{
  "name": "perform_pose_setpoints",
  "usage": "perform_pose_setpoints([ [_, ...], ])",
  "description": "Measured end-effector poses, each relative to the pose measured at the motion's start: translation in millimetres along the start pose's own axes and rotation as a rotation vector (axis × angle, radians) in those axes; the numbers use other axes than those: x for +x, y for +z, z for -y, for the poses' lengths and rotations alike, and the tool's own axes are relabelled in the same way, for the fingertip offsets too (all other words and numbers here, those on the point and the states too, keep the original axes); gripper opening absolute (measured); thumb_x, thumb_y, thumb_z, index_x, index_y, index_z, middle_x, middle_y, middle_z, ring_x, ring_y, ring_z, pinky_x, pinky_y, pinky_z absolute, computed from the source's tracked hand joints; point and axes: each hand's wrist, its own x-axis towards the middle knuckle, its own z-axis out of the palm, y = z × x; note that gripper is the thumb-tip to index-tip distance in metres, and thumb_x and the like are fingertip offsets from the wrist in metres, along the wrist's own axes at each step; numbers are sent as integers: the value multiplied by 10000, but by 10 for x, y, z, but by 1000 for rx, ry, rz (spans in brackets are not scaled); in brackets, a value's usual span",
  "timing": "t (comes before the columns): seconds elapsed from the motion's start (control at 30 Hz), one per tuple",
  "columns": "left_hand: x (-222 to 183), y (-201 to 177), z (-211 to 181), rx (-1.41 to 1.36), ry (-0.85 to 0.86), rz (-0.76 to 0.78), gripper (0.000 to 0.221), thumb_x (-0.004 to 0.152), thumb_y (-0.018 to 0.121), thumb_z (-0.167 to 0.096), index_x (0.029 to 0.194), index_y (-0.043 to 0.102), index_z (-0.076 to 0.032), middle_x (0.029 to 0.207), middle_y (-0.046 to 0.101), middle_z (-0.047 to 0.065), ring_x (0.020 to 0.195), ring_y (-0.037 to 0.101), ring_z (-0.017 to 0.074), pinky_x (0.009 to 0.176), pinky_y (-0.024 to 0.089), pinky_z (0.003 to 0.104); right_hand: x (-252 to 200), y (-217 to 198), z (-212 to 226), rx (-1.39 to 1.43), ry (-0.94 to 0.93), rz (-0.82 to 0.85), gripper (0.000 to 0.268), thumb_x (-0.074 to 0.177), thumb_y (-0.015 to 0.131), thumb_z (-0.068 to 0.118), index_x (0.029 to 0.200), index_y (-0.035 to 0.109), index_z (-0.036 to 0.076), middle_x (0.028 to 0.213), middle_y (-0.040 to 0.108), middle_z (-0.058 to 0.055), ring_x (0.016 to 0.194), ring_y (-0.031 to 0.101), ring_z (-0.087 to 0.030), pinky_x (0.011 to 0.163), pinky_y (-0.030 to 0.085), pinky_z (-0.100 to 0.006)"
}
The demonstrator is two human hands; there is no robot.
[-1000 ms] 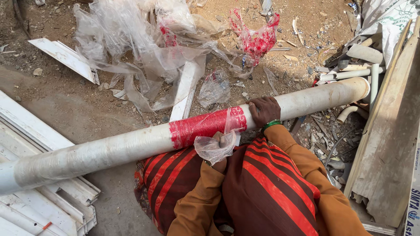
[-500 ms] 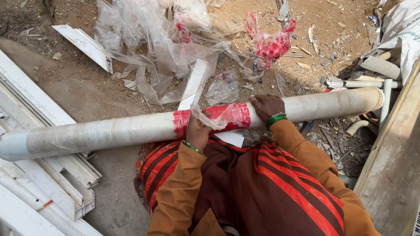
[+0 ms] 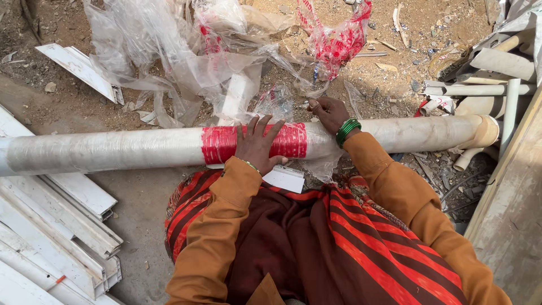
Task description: The person removes plastic wrap from a long cylindrical pipe by cutting it with a hand saw and peeling it off by hand.
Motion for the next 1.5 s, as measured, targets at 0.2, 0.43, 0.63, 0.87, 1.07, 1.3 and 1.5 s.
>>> perform_pose_setpoints([
  [0.2, 205, 469, -51, 227, -122, 80, 1304, 527, 891, -703, 1578, 291, -216, 1466, 423, 65, 1393, 363, 324, 1147, 224, 688, -724, -236, 131, -496, -402, -391, 465, 813, 754, 404, 1094, 796, 36, 1000, 694, -195, 912, 621, -403, 819, 513, -517],
  [0.43, 200, 724, -110, 370, -168, 128, 1416, 447, 932, -690, 1595, 223, -261, 1470, 412, 84, 1305, 410, 314, 1052, 272, 649, -708, -103, 137, -350, -42, -121, 144, 937, 739, 230, 960, 733, 87, 946, 674, -139, 906, 672, -366, 830, 531, -479],
  [0.63, 191, 835, -79, 354, -183, 115, 1458, 446, 947, -662, 1628, 195, -259, 1477, 414, 97, 1357, 394, 307, 1090, 257, 620, -1130, -26, 261, -267, -84, -311, 310, 843, 803, 217, 996, 637, 4, 970, 604, -212, 821, 640, -405, 704, 518, -490],
  [0.87, 225, 628, -152, 352, -167, 100, 1419, 412, 939, -713, 1562, 227, -281, 1452, 439, 120, 1376, 329, 433, 1078, 184, 736, -1106, 0, -116, -194, 32, -153, 291, 900, 761, 253, 1021, 664, 7, 896, 703, -206, 805, 686, -322, 756, 559, -434],
  [1.07, 294, 578, -109, 317, -153, 123, 1324, 473, 911, -727, 1562, 327, -252, 1388, 512, 123, 1306, 449, 408, 1099, 243, 701, -1249, 214, 300, 62, -133, 155, 227, 963, 649, 218, 1048, 635, 8, 817, 669, -189, 710, 624, -317, 698, 509, -412],
  [1.3, 434, 479, -73, 332, -164, 226, 1332, 478, 902, -739, 1566, 316, -242, 1380, 508, 117, 1284, 454, 398, 1069, 267, 696, -1500, 243, 763, 101, -112, 142, 202, 968, 628, 217, 968, 593, 19, 736, 649, -178, 675, 644, -299, 688, 504, -405],
  [1.5, 388, 478, 5, 236, -56, 157, 1319, 466, 893, -747, 1575, 302, -344, 1378, 517, 107, 1292, 463, 372, 1099, 289, 656, -1698, 321, 890, 73, -233, 51, 184, 964, 607, 200, 989, 605, 18, 789, 656, -173, 725, 669, -323, 684, 520, -424],
])
